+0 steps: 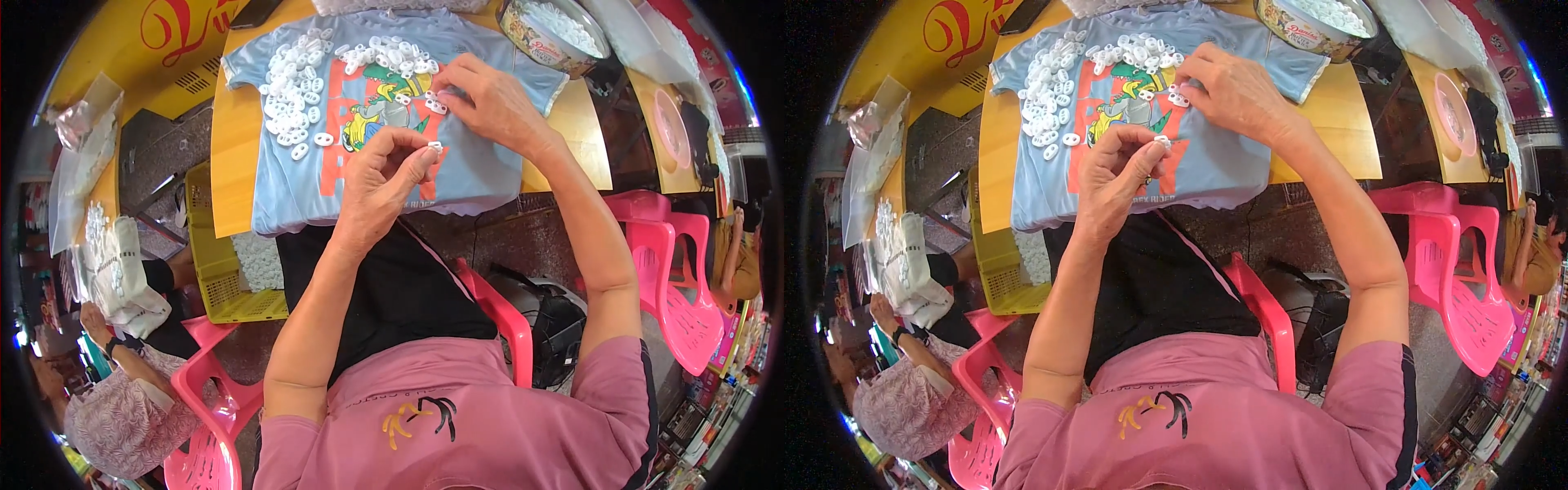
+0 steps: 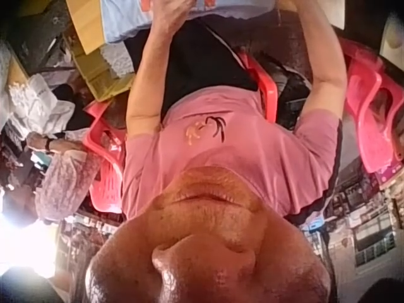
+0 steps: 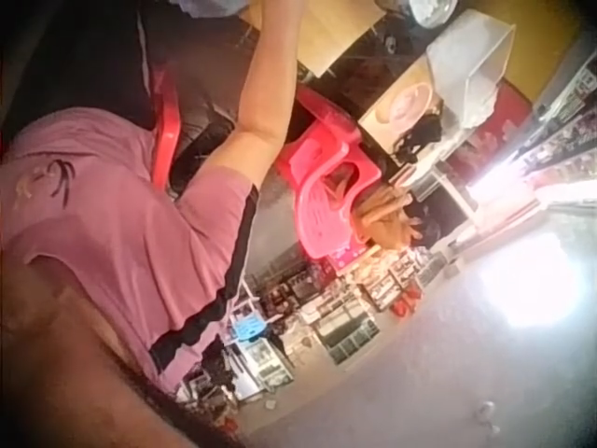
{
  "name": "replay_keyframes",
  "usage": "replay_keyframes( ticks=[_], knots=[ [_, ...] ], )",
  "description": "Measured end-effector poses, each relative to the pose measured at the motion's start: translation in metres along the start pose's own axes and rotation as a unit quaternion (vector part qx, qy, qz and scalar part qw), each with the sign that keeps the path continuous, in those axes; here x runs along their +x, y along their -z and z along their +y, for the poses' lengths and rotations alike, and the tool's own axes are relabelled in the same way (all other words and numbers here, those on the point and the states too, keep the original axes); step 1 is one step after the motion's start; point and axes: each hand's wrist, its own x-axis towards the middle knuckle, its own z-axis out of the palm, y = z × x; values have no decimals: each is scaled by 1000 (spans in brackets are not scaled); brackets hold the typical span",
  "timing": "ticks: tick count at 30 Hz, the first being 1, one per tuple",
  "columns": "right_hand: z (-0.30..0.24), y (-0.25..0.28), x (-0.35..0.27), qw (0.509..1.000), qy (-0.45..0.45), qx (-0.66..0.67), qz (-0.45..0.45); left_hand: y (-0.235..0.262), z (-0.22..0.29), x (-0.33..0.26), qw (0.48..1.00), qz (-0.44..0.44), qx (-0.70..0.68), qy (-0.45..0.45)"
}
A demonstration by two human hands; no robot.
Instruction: Attaching small white plastic parts to a light blue t-shirt manually.
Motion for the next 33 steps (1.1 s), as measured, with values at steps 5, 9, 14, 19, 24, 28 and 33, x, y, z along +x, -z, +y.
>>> replay_keyframes(
  ticks=[5, 9, 14, 19, 24, 28, 33],
  knots=[
    [10, 3, -4, 999, 35, 32, -17, -1, 1, -1, 1000, 4, 13, -1],
    [10, 12, -1, 997, 12, 51, 64, 0, 2, -1, 1000, 11, 5, 13],
    [40, 39, -7, 994, 16, -7, 104, 3, -4, 2, 999, 8, -38, 6],
    [48, 51, -21, 998, -37, -20, 51, 8, -6, 6, 995, 7, -95, 14],
    [45, 45, -20, 998, -50, -27, 22, 7, -4, 7, 990, 17, -136, 24],
    [39, 41, -15, 999, -22, -29, 10, 7, -3, 7, 989, 20, -141, 28],
    [35, 34, -6, 996, 45, -71, -15, 7, -2, 9, 989, 16, -144, 31]
  ],
)
